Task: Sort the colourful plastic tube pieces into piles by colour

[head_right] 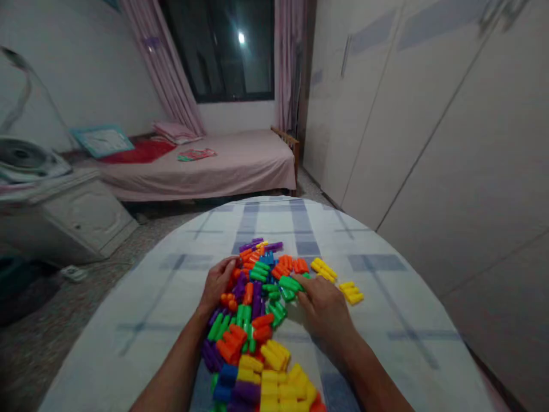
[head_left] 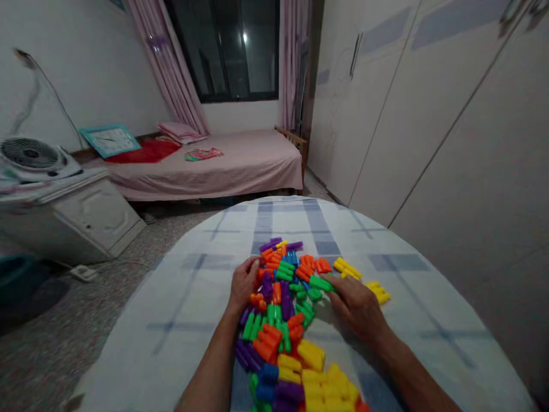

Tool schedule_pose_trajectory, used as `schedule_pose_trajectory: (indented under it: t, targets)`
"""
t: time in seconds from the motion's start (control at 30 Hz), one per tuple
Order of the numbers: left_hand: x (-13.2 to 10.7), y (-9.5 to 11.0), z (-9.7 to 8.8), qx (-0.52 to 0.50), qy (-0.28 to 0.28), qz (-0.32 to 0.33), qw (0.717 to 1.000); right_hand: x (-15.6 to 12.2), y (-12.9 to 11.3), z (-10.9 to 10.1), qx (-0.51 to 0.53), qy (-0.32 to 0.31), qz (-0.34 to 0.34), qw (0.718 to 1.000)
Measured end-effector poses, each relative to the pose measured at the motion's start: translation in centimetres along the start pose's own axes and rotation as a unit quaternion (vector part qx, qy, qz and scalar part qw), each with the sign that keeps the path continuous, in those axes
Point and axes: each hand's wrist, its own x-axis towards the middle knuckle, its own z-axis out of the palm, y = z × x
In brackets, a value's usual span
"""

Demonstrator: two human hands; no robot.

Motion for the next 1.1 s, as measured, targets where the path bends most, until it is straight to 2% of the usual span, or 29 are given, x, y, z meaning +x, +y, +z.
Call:
schedule_pose_trajectory:
  t: [0.13, 0.23, 0.37, 0.47, 0.53, 0.67, 0.87, 1.0, 1.1]
  targets:
    - [0.0, -0.6, 0.2, -0.007, 0.006, -0.002, 1.0, 0.0, 1.4, -1.1, 0.038, 0.025, 0.022, 0.999]
    - [0.1, -1.0, 0.3, -0.02, 0.008, -0.001, 1.0, 0.0, 1.9, -1.4, 0.035, 0.057, 0.081, 0.994]
    - [0.1, -1.3, 0.3, -0.028, 0.008, 0.005, 1.0, 0.1, 3.2, -0.9, -0.04, 0.122, 0.173, 0.976]
    - [0.2, -1.3, 0.3, -0.027, 0.009, 0.007, 1.0, -0.2, 5.4, -0.1, -0.017, 0.159, 0.223, 0.962]
    - [0.2, -1.3, 0.2, -0.027, 0.006, 0.006, 1.0, -0.4, 6.9, 0.4, 0.044, 0.178, 0.28, 0.942]
    - [0.1, -1.0, 0.1, -0.021, 0.004, 0.008, 1.0, -0.7, 8.6, 0.9, 0.146, 0.222, 0.389, 0.882]
    - [0.2, -1.0, 0.0, -0.033, 0.022, -0.009, 0.999, -0.4, 9.4, 1.6, 0.196, 0.239, 0.405, 0.86]
    - [0.7, -1.2, 0.2, 0.063, 0.02, 0.008, 0.998, 0.2, 10.0, 1.4, 0.273, 0.209, 0.411, 0.844]
    - [0.9, -0.8, 0.3, 0.122, -0.001, 0.012, 0.992, -0.3, 9.6, 0.5, 0.278, 0.199, 0.416, 0.843]
